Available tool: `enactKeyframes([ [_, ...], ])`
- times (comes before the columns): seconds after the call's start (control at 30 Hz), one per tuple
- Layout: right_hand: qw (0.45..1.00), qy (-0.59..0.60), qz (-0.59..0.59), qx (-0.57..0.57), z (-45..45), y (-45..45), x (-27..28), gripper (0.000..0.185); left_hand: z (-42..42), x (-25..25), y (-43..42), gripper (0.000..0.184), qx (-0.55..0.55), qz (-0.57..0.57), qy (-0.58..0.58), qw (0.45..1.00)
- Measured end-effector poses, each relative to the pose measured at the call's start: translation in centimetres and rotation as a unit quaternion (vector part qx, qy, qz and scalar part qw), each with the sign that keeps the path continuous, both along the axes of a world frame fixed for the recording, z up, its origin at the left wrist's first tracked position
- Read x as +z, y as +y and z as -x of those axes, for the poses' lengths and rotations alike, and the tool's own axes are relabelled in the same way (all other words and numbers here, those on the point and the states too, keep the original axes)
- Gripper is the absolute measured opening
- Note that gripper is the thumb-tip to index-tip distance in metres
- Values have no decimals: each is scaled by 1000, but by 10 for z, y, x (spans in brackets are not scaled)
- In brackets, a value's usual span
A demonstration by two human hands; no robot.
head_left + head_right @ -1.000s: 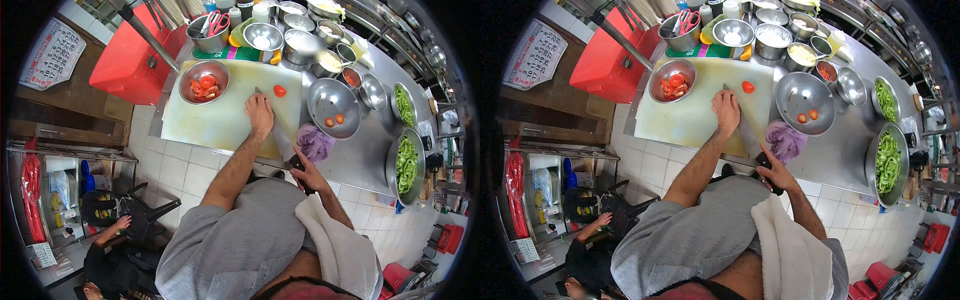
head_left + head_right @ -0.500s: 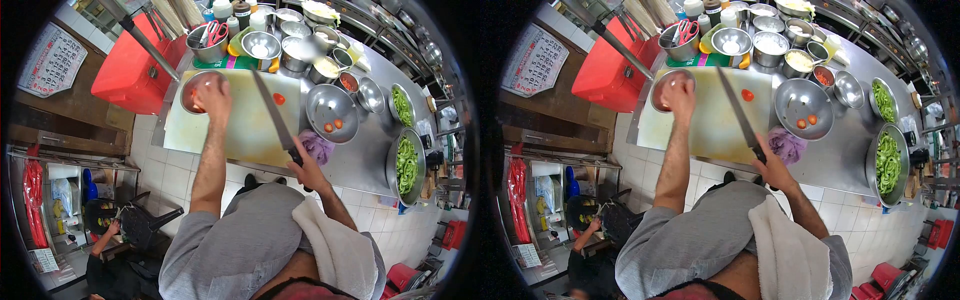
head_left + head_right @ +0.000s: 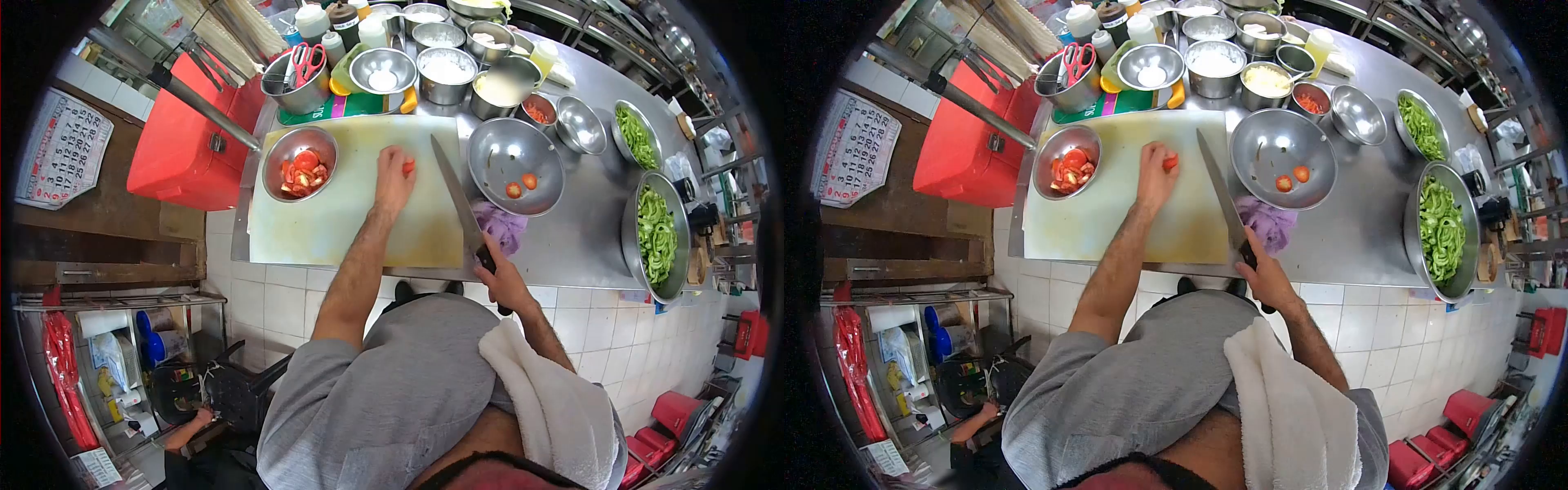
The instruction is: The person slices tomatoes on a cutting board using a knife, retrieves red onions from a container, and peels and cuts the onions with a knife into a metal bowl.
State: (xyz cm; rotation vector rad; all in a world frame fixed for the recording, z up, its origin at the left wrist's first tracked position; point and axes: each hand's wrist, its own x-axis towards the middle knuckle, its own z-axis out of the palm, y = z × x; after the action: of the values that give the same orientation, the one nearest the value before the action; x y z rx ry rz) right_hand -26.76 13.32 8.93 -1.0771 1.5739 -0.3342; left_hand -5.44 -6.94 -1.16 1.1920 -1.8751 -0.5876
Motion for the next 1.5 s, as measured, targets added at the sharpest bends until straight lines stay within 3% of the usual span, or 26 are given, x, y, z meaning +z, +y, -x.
enactKeyframes([
  [0.03,993,-5,114,32,1,2,-18,73,-6,1,10,31,49,8,0,999],
  [0.1,972,-15,223,68,0,4,-30,74,-18,5,31,34,105,12,-3,994],
  [0.2,979,20,155,130,-7,-7,-24,74,-36,13,51,36,93,-5,-4,996],
  [0.3,949,86,241,186,-9,-13,-40,72,-45,12,58,36,71,-20,46,996],
  [0.37,966,106,137,192,-14,-20,-32,71,-49,7,58,35,72,-1,44,996],
  [0.47,954,156,132,220,-16,-24,-25,71,-46,5,56,28,78,-3,75,994],
  [0.67,910,229,252,238,-8,-7,-24,67,-40,10,46,22,88,-62,123,987],
  [0.77,896,288,194,277,-5,-1,-4,66,-35,15,44,19,93,-60,126,986],
  [0.97,872,336,185,304,5,15,-7,71,-33,9,39,19,82,-103,144,981],
  [1.1,869,340,179,312,-3,12,-16,72,-36,9,39,19,69,-97,127,985],
  [1.27,907,236,229,262,-31,-43,-48,72,-35,8,41,20,61,-86,121,987],
  [1.4,899,223,275,259,-23,-43,-22,69,-33,12,45,22,71,-71,170,980],
  [1.5,896,266,217,280,-15,-20,-2,66,-33,9,44,21,71,-67,138,986],
])
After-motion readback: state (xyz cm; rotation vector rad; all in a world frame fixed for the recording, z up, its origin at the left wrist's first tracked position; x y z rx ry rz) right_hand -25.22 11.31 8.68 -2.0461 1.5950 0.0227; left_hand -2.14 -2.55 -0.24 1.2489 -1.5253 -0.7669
